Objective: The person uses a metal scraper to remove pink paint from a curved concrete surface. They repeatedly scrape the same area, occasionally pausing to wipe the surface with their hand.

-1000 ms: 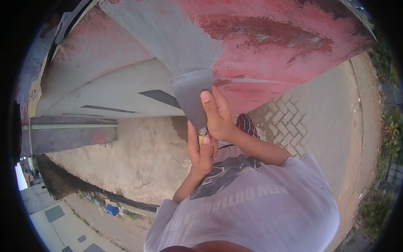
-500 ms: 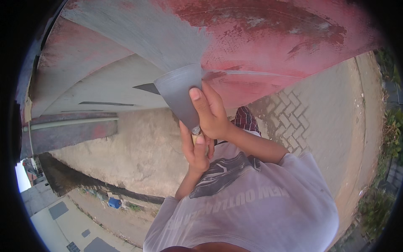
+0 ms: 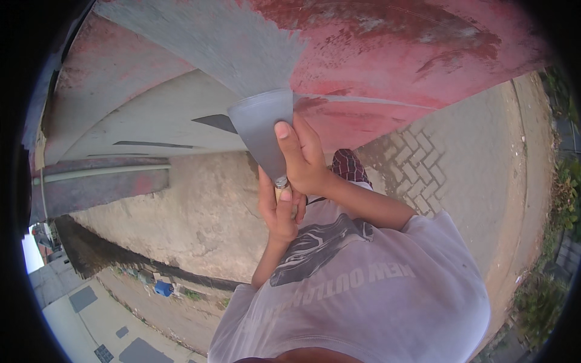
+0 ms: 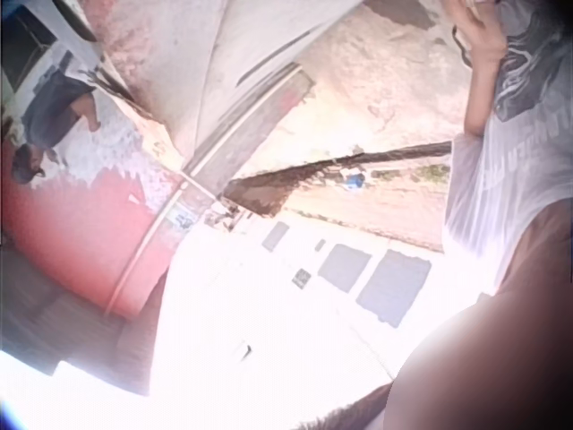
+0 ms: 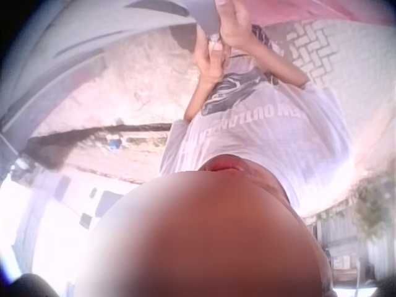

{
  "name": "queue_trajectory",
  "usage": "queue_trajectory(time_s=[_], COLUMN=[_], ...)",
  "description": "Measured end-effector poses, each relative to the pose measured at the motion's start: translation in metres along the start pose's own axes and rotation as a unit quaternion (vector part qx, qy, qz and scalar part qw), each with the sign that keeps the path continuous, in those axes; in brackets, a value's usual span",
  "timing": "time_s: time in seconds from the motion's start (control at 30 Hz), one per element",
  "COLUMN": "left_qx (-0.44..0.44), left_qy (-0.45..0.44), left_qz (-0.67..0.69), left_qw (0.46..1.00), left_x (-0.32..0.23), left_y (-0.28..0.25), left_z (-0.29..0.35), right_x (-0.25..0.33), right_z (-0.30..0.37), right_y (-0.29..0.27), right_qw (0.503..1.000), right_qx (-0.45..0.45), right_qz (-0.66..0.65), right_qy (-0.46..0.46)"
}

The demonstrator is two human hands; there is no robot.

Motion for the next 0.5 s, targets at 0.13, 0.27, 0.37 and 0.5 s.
queue_trajectory(time_s=[0.13, 0.27, 0.37, 0.5], left_qx=[0.007, 0.000, 0.018, 0.014], left_qy=[0.009, -0.034, 0.001, -0.002], left_qz=[0.001, 0.068, 0.038, 0.045], left_qw=[1.000, 0.997, 0.999, 0.999], left_x=[-0.001, 0.005, -0.001, 0.001], left_y=[0.000, 0.001, 0.003, 0.003], left_z=[0.001, 0.001, -0.002, -0.003], right_x=[-0.002, -0.003, -0.004, -0.005], right_z=[0.001, 0.000, -0.001, -0.001], right_y=[0.001, 0.002, 0.001, 0.001], right_qw=[1.000, 1.000, 1.000, 0.998], right_qx=[0.000, -0.004, -0.003, -0.013], right_qz=[-0.005, 0.023, 0.018, 0.060], right_qy=[0.004, -0.007, -0.012, -0.004])
Point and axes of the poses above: each hand's wrist, its own z-axis away from the middle knuckle, its own y-axis out of the palm, x = y × z, the point moved 9 cm from there along -z, towards the middle knuckle, and after that the axes turned 10 degrees about y, right-handed, at the moved point
